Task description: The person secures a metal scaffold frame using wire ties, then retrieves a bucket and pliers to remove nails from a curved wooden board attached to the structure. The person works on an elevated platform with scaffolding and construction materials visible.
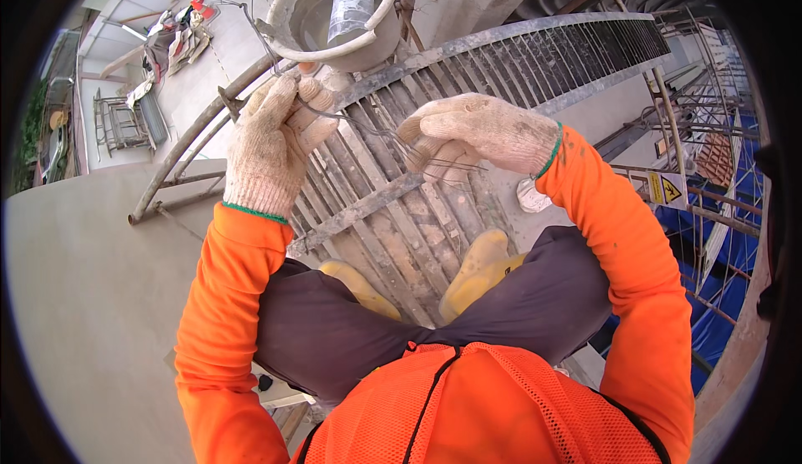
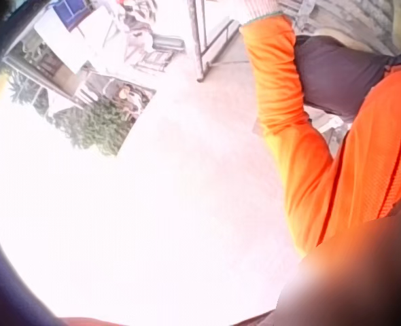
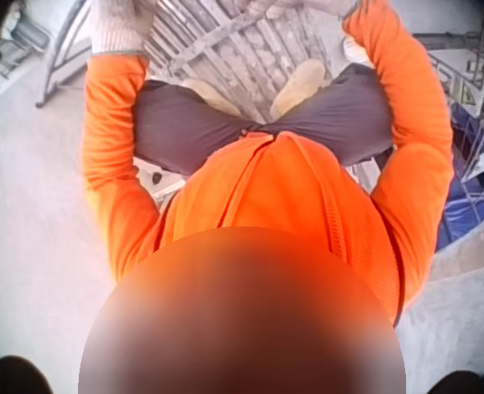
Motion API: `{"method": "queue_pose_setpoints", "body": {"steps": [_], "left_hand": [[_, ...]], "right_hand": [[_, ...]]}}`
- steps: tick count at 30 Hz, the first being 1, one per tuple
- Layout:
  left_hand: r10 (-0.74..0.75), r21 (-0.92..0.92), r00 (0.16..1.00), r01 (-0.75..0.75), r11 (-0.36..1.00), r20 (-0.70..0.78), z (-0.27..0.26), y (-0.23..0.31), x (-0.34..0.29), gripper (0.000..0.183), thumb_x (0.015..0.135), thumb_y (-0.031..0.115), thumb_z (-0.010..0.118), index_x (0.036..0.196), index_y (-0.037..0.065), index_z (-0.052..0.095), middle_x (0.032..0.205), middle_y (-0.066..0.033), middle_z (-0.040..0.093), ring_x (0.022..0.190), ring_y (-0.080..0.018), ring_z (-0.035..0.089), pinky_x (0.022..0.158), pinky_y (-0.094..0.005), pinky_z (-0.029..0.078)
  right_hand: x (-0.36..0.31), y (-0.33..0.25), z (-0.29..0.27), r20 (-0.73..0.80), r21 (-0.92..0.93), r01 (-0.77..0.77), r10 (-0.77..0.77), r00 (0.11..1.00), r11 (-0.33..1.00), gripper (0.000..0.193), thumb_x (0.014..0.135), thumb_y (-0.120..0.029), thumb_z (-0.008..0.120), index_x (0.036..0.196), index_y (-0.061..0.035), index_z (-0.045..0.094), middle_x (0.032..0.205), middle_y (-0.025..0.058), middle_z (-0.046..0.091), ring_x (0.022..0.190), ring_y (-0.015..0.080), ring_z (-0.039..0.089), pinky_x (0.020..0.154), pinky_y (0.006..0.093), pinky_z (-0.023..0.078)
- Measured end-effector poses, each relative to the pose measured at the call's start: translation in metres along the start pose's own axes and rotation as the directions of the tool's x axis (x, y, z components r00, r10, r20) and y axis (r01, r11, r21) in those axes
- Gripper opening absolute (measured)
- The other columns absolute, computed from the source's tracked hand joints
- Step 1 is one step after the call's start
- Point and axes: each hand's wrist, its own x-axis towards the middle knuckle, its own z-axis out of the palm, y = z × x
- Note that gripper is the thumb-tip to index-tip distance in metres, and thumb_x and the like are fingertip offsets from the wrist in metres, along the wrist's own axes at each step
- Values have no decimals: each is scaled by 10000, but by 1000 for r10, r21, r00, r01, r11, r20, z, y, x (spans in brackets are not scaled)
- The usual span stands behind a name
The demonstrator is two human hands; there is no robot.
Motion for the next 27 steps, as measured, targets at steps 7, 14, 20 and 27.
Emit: {"method": "queue_pose_setpoints", "body": {"steps": [7,14,20,27], "left_hand": [[101,41,991,-98,994,-83,-23,23,11,253,1146,220,599,1298,28,660,1094,-88,756,1062,-245,778,811,-394,727],[188,34,982,-188,982,-12,-9,22,10,328,1144,208,593,1409,14,590,1230,-150,739,1166,-298,756,865,-404,719],[-31,185,996,15,983,88,32,-5,-14,632,1101,181,658,1657,44,391,1381,-177,695,1194,-282,749,870,-376,704],[-44,361,986,-19,932,163,45,0,-16,683,1064,162,694,1664,25,398,1250,-126,748,1000,-166,764,753,-281,667]], "right_hand": [[-11,-5,-10,-43,-61,25,-27,999,998,482,1080,-283,612,1443,29,667,1193,145,778,944,166,744,801,303,634],[-11,-17,7,-195,-328,35,-104,975,944,363,1019,-156,709,1332,25,739,979,31,760,833,95,666,691,270,548],[-7,-25,22,-301,-287,79,-168,939,955,361,1012,-159,731,1329,14,742,964,22,749,813,83,652,684,268,541],[-9,-29,22,-309,-166,186,-230,923,969,326,1076,-143,671,1354,19,722,1012,60,769,828,68,687,651,220,549]]}}
